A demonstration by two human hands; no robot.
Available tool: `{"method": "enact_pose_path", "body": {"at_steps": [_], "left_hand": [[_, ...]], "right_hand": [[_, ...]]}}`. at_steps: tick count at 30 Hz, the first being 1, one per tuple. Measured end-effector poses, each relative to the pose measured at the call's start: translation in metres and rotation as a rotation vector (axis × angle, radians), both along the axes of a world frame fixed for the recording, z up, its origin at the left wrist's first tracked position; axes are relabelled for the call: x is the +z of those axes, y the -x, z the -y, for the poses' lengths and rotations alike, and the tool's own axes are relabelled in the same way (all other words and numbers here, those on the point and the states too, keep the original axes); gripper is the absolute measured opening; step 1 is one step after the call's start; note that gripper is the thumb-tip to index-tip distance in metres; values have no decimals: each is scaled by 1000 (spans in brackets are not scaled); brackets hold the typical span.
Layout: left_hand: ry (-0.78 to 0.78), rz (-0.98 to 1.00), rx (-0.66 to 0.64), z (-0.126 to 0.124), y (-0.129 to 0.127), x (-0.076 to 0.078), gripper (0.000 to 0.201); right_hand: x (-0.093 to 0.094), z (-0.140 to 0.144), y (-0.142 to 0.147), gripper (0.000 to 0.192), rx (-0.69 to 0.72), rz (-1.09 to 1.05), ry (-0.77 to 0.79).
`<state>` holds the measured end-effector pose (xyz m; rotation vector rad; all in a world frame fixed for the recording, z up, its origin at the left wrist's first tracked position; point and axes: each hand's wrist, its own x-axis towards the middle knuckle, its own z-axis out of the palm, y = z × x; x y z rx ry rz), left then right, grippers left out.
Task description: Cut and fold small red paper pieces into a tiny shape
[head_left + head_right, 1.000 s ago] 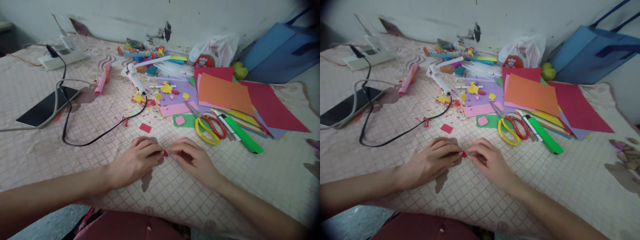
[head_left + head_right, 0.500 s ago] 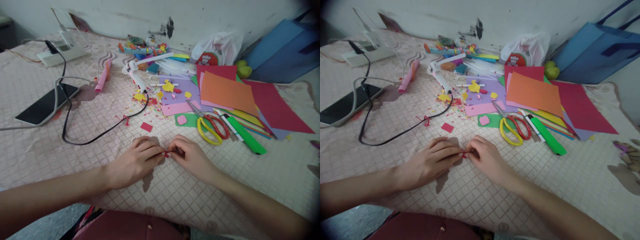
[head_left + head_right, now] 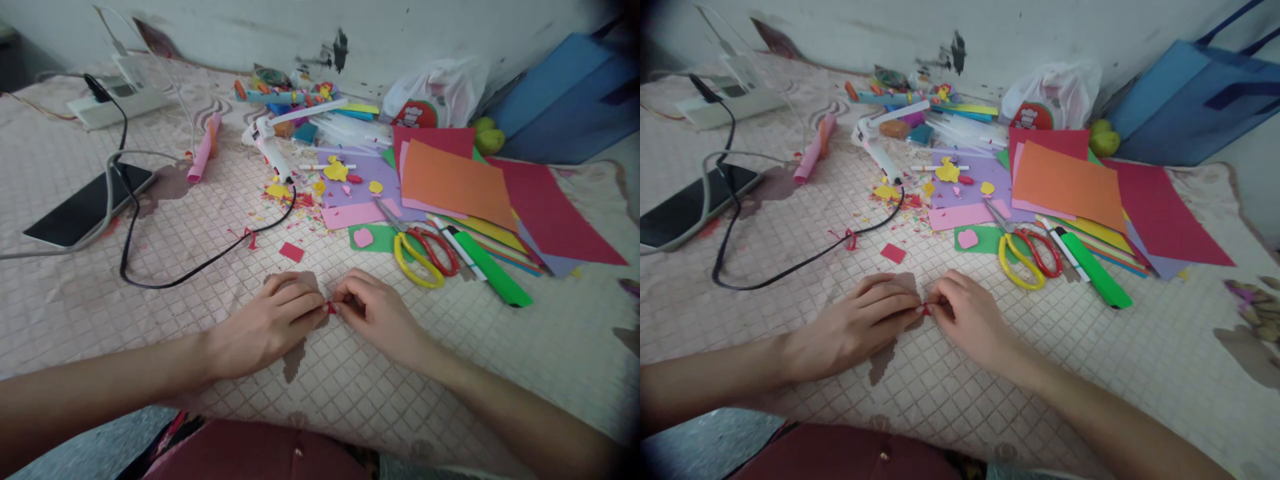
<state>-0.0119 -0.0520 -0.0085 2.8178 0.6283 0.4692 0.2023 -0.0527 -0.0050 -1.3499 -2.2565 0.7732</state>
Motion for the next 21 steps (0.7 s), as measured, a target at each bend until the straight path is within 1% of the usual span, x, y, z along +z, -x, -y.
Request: {"method": "enact_pose_path", "body": {"at_steps": [7, 11, 17, 21], "left_hand": [[-22, -18, -2, 0, 0, -2, 31], [-54, -13, -24, 1, 2, -1, 32], [-164, -22, -80, 2, 3, 3, 31], [-239, -6, -95, 2, 3, 2, 32]], "right_hand": [[-2, 2, 2, 10, -20, 38, 7], [-2, 1, 2, 10, -14, 37, 15], [-2, 0, 2, 10, -18, 41, 21], [-2, 0, 3, 11, -35, 41, 31]]}}
